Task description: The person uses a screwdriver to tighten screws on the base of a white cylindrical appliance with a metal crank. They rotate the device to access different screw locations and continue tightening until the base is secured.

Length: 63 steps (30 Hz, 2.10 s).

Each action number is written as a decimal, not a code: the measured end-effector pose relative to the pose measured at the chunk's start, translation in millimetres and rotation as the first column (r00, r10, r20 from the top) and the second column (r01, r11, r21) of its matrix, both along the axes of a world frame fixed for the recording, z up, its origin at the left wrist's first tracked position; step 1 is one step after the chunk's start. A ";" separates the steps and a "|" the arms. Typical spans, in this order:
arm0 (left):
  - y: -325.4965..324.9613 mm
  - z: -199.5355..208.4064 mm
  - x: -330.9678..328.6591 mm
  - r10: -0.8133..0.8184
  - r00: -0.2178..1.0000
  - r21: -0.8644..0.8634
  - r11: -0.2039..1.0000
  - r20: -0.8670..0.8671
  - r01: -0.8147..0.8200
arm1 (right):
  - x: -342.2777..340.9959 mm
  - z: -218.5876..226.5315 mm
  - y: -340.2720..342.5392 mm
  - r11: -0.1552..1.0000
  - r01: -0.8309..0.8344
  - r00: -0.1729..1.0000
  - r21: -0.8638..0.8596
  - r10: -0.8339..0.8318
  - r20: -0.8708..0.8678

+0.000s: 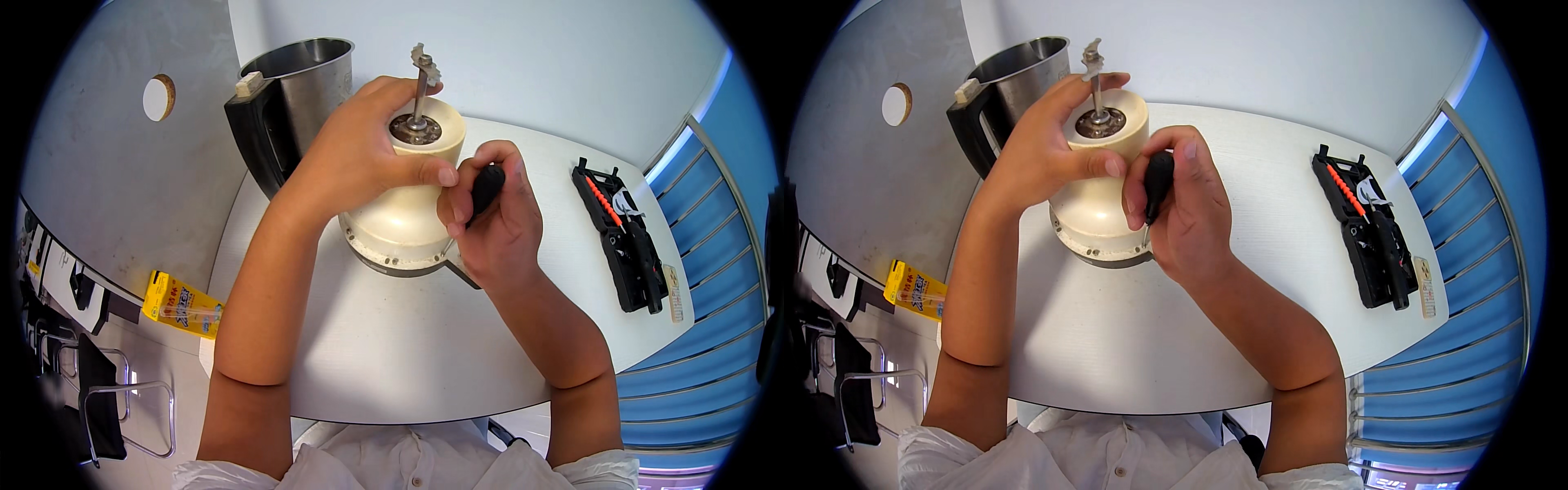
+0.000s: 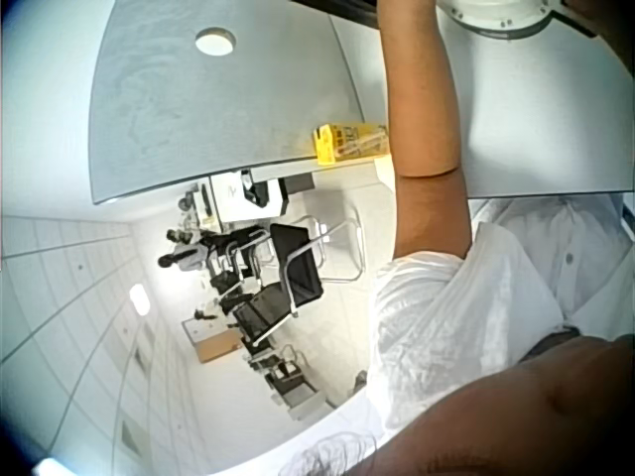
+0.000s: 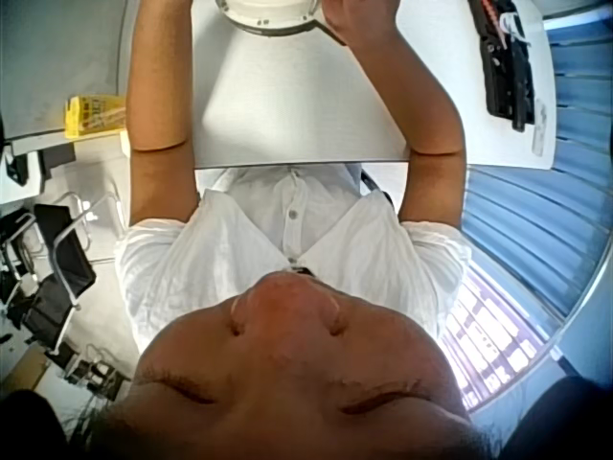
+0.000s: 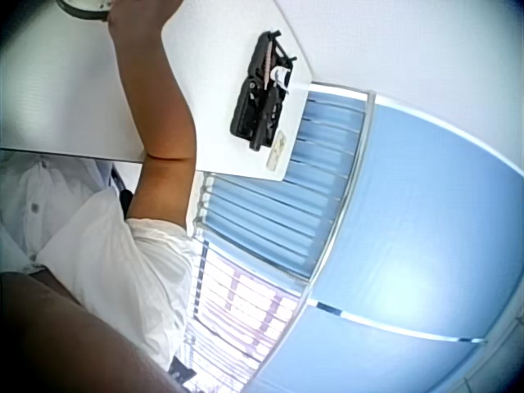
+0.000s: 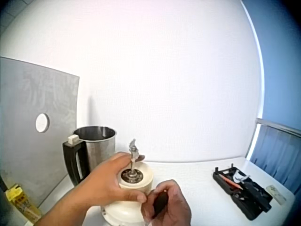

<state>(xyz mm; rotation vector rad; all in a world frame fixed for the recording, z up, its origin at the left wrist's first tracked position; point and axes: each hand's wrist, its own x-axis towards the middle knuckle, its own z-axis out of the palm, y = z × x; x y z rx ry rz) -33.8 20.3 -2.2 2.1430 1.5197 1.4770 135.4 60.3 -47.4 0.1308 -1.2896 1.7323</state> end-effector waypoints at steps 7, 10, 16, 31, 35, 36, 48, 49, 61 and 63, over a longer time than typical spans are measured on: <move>1.4 -1.5 -2.3 0.012 1.000 0.013 1.000 -0.016 -0.012 | 1.6 -2.1 5.2 0.999 -0.038 0.999 -0.011 0.038 -0.008; 0.7 -1.8 -3.9 0.017 1.000 -0.011 1.000 0.007 -0.017 | 0.2 -2.7 5.1 0.999 -0.040 0.998 0.010 0.040 -0.038; -0.2 -0.1 -0.9 0.005 1.000 -0.018 1.000 0.023 -0.005 | 2.2 -1.7 5.9 1.000 -0.015 0.999 0.007 0.015 -0.047; -3.2 1.2 3.2 0.082 0.997 -0.028 0.996 -0.006 -0.083 | 36.7 50.7 14.3 0.935 0.346 0.937 0.071 -0.348 0.018; -2.5 1.8 -0.8 0.069 0.998 -0.002 0.998 -0.009 -0.069 | 37.3 47.4 10.7 0.941 0.331 0.941 0.077 -0.335 0.055; -1.8 1.4 -1.7 0.063 0.998 0.011 0.998 -0.015 -0.063 | 39.6 45.1 6.9 0.942 0.326 0.941 0.080 -0.332 0.067; 6.6 -4.3 -4.0 -0.057 0.997 0.037 0.998 0.042 0.056 | 43.5 22.4 -32.9 0.994 0.108 0.994 -0.030 -0.107 0.005; 5.6 -4.7 -3.5 -0.044 0.999 0.039 0.998 0.024 0.043 | 38.9 22.7 -33.3 0.997 0.066 0.998 0.028 -0.066 0.000; 3.3 -4.9 -4.2 -0.007 1.000 0.022 1.000 0.008 0.007 | 27.3 17.9 -27.8 0.981 -0.036 0.997 -0.189 0.047 0.056; 3.5 -4.7 -2.3 0.001 1.000 0.039 0.999 -0.009 0.000 | 27.0 18.3 -28.7 0.976 -0.047 0.997 -0.212 0.058 0.047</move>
